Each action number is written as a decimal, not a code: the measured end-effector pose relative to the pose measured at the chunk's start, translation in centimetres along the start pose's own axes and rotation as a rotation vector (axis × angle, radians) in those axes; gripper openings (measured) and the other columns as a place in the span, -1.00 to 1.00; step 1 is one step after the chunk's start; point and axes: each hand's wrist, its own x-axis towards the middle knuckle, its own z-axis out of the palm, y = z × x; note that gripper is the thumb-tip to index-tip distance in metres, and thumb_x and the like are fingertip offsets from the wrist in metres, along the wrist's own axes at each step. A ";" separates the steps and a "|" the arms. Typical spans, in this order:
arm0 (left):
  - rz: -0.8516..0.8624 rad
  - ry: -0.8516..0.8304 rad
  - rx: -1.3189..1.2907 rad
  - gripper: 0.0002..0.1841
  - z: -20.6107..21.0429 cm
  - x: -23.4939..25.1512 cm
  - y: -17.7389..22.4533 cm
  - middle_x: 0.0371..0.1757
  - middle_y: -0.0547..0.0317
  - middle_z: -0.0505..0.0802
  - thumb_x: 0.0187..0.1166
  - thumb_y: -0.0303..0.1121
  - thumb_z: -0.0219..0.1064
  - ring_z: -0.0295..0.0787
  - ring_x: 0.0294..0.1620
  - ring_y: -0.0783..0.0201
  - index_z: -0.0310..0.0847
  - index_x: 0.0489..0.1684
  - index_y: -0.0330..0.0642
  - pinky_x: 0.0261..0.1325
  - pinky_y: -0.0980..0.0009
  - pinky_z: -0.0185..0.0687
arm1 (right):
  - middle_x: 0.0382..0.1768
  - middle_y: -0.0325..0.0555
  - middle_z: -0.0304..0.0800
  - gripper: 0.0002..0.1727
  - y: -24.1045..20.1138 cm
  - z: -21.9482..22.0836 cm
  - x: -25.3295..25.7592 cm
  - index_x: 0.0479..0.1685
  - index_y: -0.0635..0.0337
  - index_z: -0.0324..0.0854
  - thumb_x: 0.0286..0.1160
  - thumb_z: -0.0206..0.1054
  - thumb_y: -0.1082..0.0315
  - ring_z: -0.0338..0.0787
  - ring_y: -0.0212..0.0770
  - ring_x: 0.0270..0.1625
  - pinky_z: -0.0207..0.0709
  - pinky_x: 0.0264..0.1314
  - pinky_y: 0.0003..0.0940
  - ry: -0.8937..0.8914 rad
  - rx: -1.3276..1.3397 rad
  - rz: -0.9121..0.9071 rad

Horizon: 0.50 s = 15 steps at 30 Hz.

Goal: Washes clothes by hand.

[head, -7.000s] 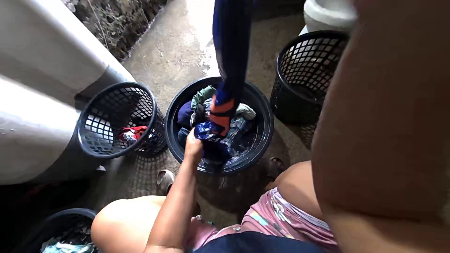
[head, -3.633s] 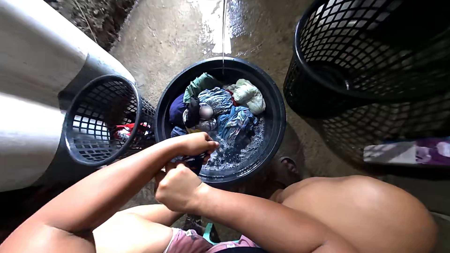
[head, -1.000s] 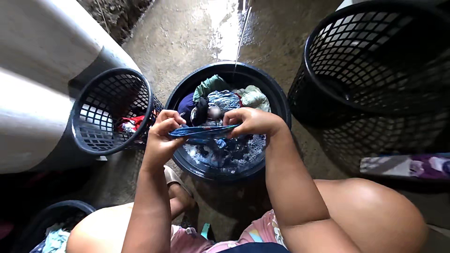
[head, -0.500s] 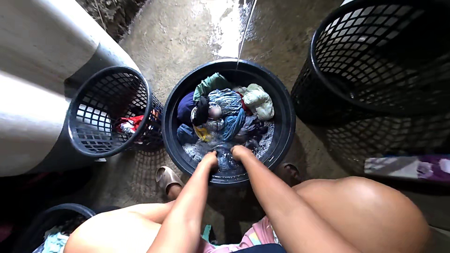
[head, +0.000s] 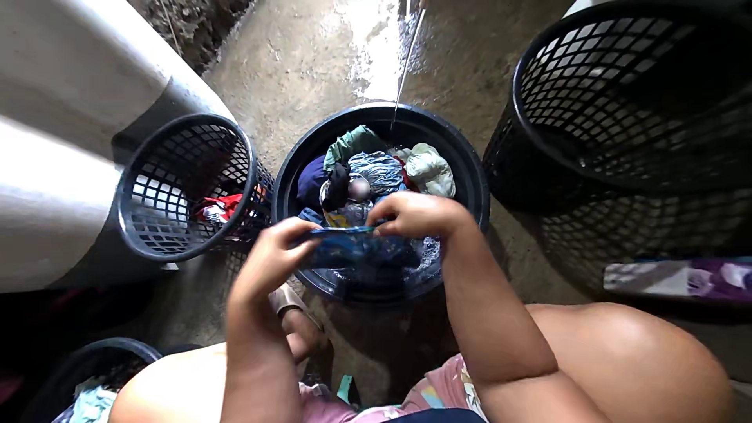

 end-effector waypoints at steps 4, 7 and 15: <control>0.288 0.410 -0.182 -0.84 -3.4 -3.9 7.8 -0.03 0.51 0.82 0.59 -0.36 0.36 0.78 -0.11 0.59 0.72 0.05 -0.06 -0.02 0.60 0.78 | -0.25 -0.24 0.80 -0.69 -7.2 -0.6 -3.6 0.21 0.18 0.75 0.53 0.45 0.33 0.71 -0.46 -0.28 0.65 -0.18 -0.49 0.520 0.111 -0.477; 0.358 0.432 -0.233 -0.72 -1.8 -3.7 11.3 0.04 0.54 0.78 0.68 -0.15 0.37 0.77 -0.04 0.62 0.64 0.18 -0.06 0.01 0.64 0.76 | -0.23 -0.23 0.77 -0.16 -9.7 0.5 -3.5 0.57 0.24 0.48 0.19 0.72 0.22 0.75 -0.46 -0.25 0.73 -0.21 -0.53 0.606 0.236 -0.570; -0.177 -0.011 0.132 -0.51 2.6 -0.1 4.7 0.43 -0.01 0.72 0.71 -0.03 0.32 0.70 0.39 0.04 0.61 0.48 -0.13 0.42 -0.05 0.63 | 0.08 0.34 0.80 -0.65 5.0 9.9 6.2 0.10 0.28 0.74 0.27 0.51 0.53 0.76 0.36 0.21 0.56 0.23 0.47 0.086 -0.030 0.286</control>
